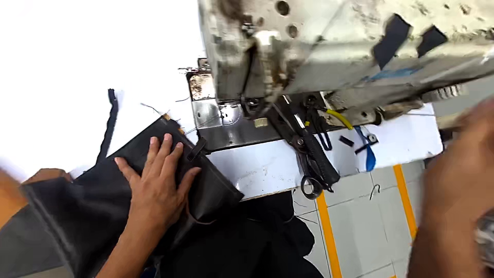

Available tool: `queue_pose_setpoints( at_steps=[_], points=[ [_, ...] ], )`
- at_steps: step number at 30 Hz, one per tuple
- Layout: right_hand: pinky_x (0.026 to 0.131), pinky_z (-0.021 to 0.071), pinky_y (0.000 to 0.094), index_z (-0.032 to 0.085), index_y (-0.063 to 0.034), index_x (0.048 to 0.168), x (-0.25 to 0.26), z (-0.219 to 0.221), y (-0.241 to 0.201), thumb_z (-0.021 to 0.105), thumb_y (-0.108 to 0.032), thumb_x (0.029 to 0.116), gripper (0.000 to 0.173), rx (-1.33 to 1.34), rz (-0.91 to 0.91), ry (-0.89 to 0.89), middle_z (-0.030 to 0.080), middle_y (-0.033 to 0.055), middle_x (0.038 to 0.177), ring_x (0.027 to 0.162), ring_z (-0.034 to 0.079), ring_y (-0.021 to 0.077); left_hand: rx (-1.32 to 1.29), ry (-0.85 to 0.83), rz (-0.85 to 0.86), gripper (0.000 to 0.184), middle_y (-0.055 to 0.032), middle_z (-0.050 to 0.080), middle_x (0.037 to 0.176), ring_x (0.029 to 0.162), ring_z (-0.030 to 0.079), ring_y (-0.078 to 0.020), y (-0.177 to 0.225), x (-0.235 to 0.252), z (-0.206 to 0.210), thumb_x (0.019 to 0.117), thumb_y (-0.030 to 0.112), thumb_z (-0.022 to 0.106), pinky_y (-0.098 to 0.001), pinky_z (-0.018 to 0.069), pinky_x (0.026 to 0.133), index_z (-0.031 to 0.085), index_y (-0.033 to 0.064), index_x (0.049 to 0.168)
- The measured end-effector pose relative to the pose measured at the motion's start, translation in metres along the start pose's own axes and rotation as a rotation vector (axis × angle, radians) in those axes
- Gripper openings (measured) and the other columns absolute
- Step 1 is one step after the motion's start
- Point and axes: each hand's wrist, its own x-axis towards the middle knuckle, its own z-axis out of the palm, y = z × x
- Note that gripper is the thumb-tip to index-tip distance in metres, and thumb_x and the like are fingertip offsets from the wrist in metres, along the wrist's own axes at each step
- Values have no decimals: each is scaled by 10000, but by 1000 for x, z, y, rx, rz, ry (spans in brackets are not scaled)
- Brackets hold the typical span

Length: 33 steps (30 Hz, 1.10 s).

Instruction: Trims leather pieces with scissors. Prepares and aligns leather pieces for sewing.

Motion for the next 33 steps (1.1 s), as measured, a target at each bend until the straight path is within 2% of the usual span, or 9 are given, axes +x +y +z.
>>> queue_pose_setpoints(
  at_steps=[3,6,9,12,15,19,23,27,33],
  points=[
    [950,536,559,670,29,1250,-130,34,-62,614,-186,979,351,47,-144,-260,674,236,1240,1153,647,404,55,-56,-69,860,-260,464,1528,1436,409,-470,22,10,-10,933,737,502,-781,234,1118,606,3,1368],
    [1002,511,557,629,48,1317,-144,33,-68,609,-201,993,409,90,-75,-252,581,311,1360,1251,578,447,19,-63,-32,666,-253,578,1342,1183,579,-446,31,27,-12,954,510,644,-621,484,927,591,-11,1366],
    [905,538,596,582,33,1359,-131,28,-55,635,-254,988,472,76,5,-324,548,331,1344,1195,584,472,-85,-104,-22,601,-192,574,1317,1110,573,-407,32,37,-8,968,365,627,-563,493,820,516,137,1513],
    [827,578,594,518,-74,1462,-123,39,-39,734,-298,934,612,100,16,-491,557,237,1347,1119,637,410,-204,-37,-86,264,-137,607,1227,1079,578,-367,32,41,-5,926,320,687,-553,472,812,720,176,1144],
    [863,576,571,589,-52,1393,-113,36,-31,680,-275,978,480,174,-13,-430,599,242,1321,1114,656,387,-311,109,-67,169,-110,647,1160,1054,625,-275,27,31,-3,898,276,731,-467,510,838,667,120,916],
    [909,563,570,623,53,1326,-126,35,-43,647,-231,988,442,91,-208,-336,629,310,1264,1098,661,446,-198,100,48,190,-149,689,1230,1230,625,-306,24,13,1,1020,215,611,-478,510,1018,707,52,1033],
    [952,493,621,593,9,1406,-126,49,-54,655,-104,952,472,-101,-260,-479,641,270,1284,1170,601,495,-31,-70,94,666,-266,567,1421,1405,485,-411,36,0,0,1046,563,456,-552,397,1161,610,-8,1353],
    [854,506,674,663,49,1262,-104,56,-54,619,-188,995,360,-165,-317,-539,676,288,1098,1060,628,526,83,-192,77,1437,-322,331,1596,1523,262,-458,46,-9,0,604,1047,419,-629,227,1225,432,-67,1512],
    [518,591,315,696,-124,1084,-61,28,-65,723,-414,878,357,484,238,-907,703,36,788,595,678,156,-176,-12,87,394,-161,553,1487,1454,447,-304,23,-10,8,953,222,590,-538,328,1194,668,67,1306]
  ],
)
